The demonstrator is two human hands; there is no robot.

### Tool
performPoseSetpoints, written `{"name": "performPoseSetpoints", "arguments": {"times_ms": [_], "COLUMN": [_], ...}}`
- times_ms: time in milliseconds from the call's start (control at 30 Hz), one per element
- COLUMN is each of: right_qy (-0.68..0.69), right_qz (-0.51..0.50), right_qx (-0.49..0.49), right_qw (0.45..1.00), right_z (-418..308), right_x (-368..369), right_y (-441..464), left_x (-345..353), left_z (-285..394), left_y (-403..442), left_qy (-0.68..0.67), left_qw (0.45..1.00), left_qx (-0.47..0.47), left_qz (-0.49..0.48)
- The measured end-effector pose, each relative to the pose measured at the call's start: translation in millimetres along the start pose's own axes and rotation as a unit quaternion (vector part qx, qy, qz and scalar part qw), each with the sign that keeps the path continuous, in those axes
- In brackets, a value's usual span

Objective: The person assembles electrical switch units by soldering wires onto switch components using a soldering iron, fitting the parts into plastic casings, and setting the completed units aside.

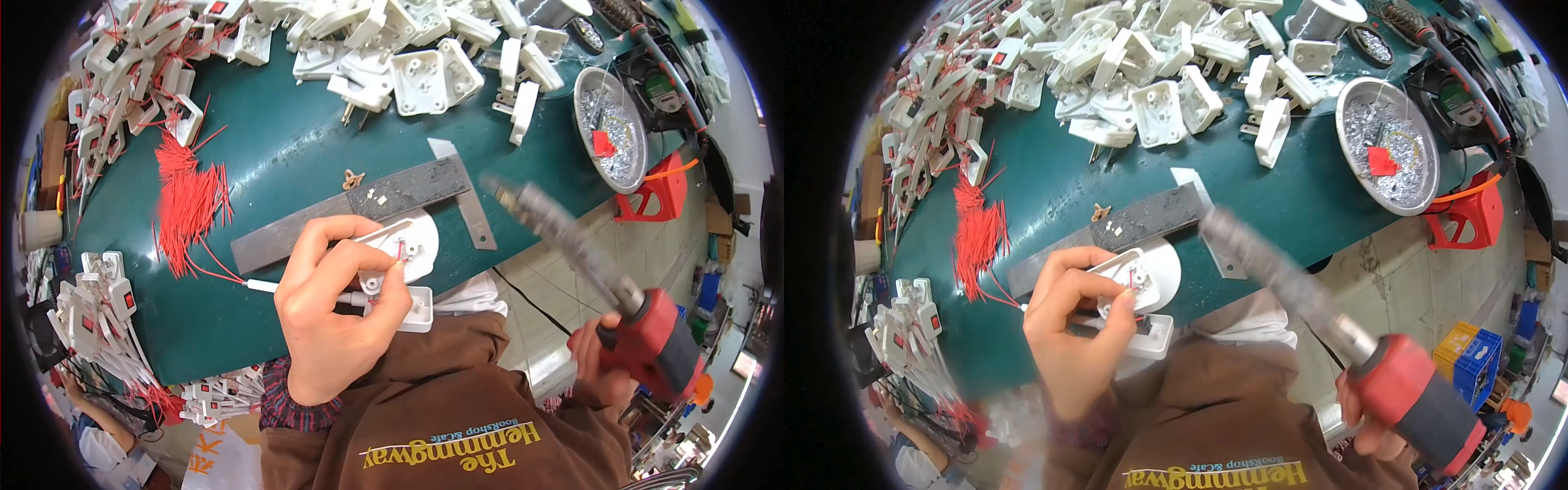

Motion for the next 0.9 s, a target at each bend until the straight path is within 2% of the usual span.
{"name": "performPoseSetpoints", "arguments": {"times_ms": [67,100,133,167,200,233,267,300,333,400,533,600,633,667,733,767,800,900], "right_qy": [-0.035,-0.13,-0.31,-0.245,-0.299,-0.464,-0.467,-0.394,-0.415,-0.477,-0.514,-0.54,-0.542,-0.544,-0.435,-0.397,-0.308,-0.371], "right_qz": [0.084,0.141,0.18,0.174,0.154,0.058,0.118,0.096,0.133,0.143,0.148,0.166,0.16,0.161,0.118,0.121,0.144,0.132], "right_qx": [-0.051,-0.107,-0.079,-0.088,-0.163,-0.216,-0.319,-0.353,-0.361,-0.362,-0.316,-0.284,-0.283,-0.284,-0.361,-0.347,-0.314,-0.298], "right_qw": [0.995,0.976,0.93,0.95,0.927,0.857,0.817,0.843,0.824,0.788,0.784,0.775,0.775,0.773,0.816,0.841,0.886,0.87], "right_z": [-6,-20,-32,-28,-32,-31,-25,-24,-32,-18,1,6,7,4,-8,-12,10,4], "right_x": [12,22,22,27,40,53,40,51,73,78,81,75,74,71,75,75,41,56], "right_y": [26,42,48,69,88,101,104,116,121,132,146,150,147,143,121,112,104,91], "left_x": [-1,0,0,-1,-1,-1,-2,-5,-4,-5,-8,-31,-27,-30,-22,-16,-12,-13], "left_z": [2,0,-2,0,2,1,0,0,2,1,4,25,20,20,23,20,12,19], "left_y": [0,-1,-1,-1,0,-1,-1,-2,-1,-3,-12,-18,-23,-24,-28,-28,-27,-24], "left_qy": [-0.003,-0.001,0.002,0.01,0.011,0.004,0.001,0.009,0.01,0.023,0.046,0.126,0.139,0.137,0.209,0.223,0.223,0.191], "left_qw": [1.0,1.0,1.0,1.0,1.0,1.0,1.0,1.0,1.0,1.0,0.998,0.981,0.983,0.983,0.967,0.961,0.963,0.958], "left_qx": [0.005,-0.007,-0.019,-0.015,-0.009,-0.007,-0.007,-0.007,0.001,-0.002,0.043,0.115,0.119,0.121,0.148,0.16,0.151,0.215], "left_qz": [0.007,0.004,0.0,0.0,0.005,0.008,0.012,0.017,0.013,0.016,0.001,0.087,0.014,0.014,-0.021,-0.025,-0.021,0.005]}}
Point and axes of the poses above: each hand's wrist, its own y-axis towards the middle knuckle, its own x-axis out of the palm, z = x × y, the point moved 10 cm from there along y, towards the middle knuckle, and after that the axes turned 15 degrees about y, right-handed, at the moved point
